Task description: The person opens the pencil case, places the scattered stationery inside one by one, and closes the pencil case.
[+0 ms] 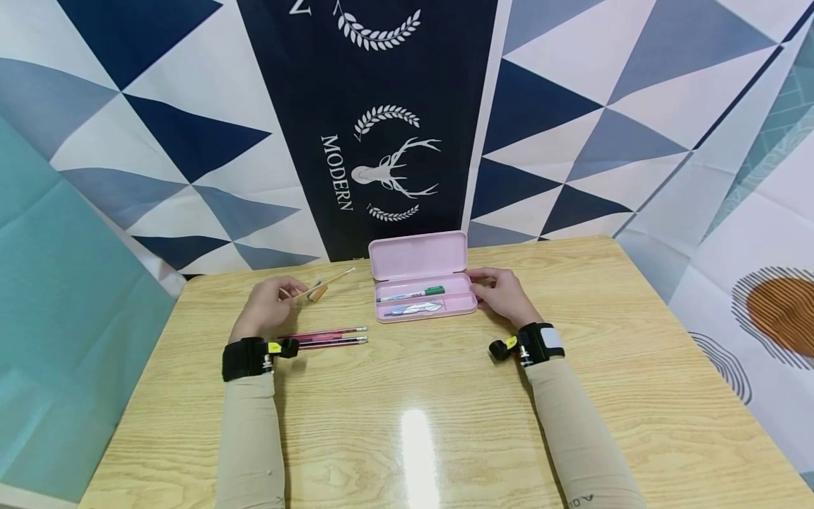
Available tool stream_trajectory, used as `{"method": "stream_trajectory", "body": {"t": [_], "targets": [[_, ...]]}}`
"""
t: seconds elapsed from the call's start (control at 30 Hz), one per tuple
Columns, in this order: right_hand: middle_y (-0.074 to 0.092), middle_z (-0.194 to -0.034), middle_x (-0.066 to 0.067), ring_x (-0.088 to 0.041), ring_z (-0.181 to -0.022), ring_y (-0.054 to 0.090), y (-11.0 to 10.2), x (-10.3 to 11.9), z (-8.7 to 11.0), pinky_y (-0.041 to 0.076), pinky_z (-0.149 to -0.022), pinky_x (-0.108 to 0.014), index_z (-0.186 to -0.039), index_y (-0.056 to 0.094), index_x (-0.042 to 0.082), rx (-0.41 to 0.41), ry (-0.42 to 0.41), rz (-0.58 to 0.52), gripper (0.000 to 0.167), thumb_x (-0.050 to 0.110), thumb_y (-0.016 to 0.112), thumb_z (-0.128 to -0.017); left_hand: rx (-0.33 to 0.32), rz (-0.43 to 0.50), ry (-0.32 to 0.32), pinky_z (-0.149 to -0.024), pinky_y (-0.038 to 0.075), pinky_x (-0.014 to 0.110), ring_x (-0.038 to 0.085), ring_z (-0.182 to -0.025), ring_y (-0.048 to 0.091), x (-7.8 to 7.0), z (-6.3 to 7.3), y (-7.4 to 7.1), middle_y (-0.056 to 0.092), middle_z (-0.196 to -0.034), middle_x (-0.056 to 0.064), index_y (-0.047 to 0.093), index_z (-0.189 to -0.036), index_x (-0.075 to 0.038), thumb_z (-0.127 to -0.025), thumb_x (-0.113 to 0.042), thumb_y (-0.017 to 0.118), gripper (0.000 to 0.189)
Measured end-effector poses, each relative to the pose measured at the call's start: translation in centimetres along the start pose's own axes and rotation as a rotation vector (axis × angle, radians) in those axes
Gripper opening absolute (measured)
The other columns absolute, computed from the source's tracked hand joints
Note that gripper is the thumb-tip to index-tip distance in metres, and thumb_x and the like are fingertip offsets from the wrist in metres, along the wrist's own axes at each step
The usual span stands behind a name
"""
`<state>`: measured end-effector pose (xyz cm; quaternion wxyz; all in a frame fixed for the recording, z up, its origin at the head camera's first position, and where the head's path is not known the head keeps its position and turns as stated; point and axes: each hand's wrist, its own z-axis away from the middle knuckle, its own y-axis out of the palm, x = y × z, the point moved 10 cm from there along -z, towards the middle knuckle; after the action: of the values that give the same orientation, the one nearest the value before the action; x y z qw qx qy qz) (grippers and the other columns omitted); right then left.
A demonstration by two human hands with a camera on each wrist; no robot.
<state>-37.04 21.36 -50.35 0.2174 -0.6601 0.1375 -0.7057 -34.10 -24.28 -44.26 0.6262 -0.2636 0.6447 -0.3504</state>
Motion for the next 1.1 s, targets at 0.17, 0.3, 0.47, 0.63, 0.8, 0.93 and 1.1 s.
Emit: {"method": "stream_trajectory", "body": {"t": [0.17,0.3,0.47,0.63,0.8,0.93,1.1], "targets": [[0.072,-0.135,-0.027,-0.013,-0.087,0.068,0.0,0.1,0.1,0.061,-0.07,-0.019,-0.152,0.069,0.004,-0.001,0.0,-0.004,0.041,0.012,0.066,-0.112,-0.02,0.006,0.009,-0.075,0.05,0.031,0.037,-0.105,0.066,-0.3,-0.1,-0.3,0.072,-0.121,0.026,0.078,-0.129,-0.001,-0.106,0.01,0.059,0.031],[0.072,-0.134,-0.028,-0.012,-0.087,0.068,-0.1,0.2,0.1,0.061,-0.07,-0.019,-0.153,0.068,0.003,0.001,-0.004,-0.003,0.042,0.012,0.066,-0.112,-0.033,0.012,0.022,-0.079,0.052,0.035,0.039,-0.107,0.066,-0.5,-0.1,-0.5,0.072,-0.124,0.027,0.077,-0.13,-0.001,-0.106,0.01,0.058,0.033],[0.071,-0.138,-0.027,-0.016,-0.09,0.069,0.0,-0.1,0.1,0.061,-0.07,-0.019,-0.152,0.069,0.005,-0.003,0.01,-0.002,0.041,0.012,0.066,-0.112,-0.059,0.017,0.035,-0.093,0.057,0.048,0.044,-0.114,0.069,-0.8,-0.1,-0.7,0.073,-0.127,0.028,0.075,-0.134,0.0,-0.108,0.009,0.058,0.033],[0.071,-0.142,-0.027,-0.018,-0.092,0.069,0.0,-0.2,0.1,0.061,-0.07,-0.018,-0.153,0.069,0.006,-0.005,0.015,0.001,0.041,0.011,0.065,-0.112,-0.092,0.038,0.027,-0.097,0.058,0.051,0.045,-0.119,0.069,-1.0,-0.1,-0.9,0.072,-0.126,0.027,0.075,-0.137,-0.001,-0.11,0.007,0.059,0.032],[0.071,-0.142,-0.028,-0.018,-0.092,0.068,-0.1,-0.2,0.1,0.061,-0.07,-0.019,-0.153,0.069,0.006,-0.005,0.01,-0.003,0.041,0.011,0.065,-0.113,-0.13,0.034,0.039,-0.097,0.056,0.051,0.045,-0.118,0.069,-1.4,-0.1,-1.1,0.071,-0.125,0.026,0.075,-0.135,-0.002,-0.11,0.007,0.06,0.031],[0.071,-0.143,-0.028,-0.018,-0.092,0.068,0.0,-0.1,0.2,0.061,-0.07,-0.018,-0.153,0.069,0.006,-0.003,0.011,-0.004,0.041,0.011,0.065,-0.113,-0.139,0.028,0.058,-0.1,0.057,0.056,0.045,-0.117,0.068,-1.6,-0.2,-0.9,0.07,-0.124,0.027,0.075,-0.135,-0.001,-0.109,0.008,0.06,0.031],[0.07,-0.144,-0.028,-0.018,-0.093,0.068,0.0,-0.1,0.1,0.061,-0.071,-0.018,-0.153,0.069,0.006,0.0,0.009,-0.005,0.041,0.011,0.065,-0.112,-0.124,0.016,0.067,-0.1,0.057,0.057,0.045,-0.116,0.068,-1.9,-0.3,-0.5,0.07,-0.125,0.026,0.075,-0.135,-0.002,-0.109,0.008,0.06,0.032]]}}
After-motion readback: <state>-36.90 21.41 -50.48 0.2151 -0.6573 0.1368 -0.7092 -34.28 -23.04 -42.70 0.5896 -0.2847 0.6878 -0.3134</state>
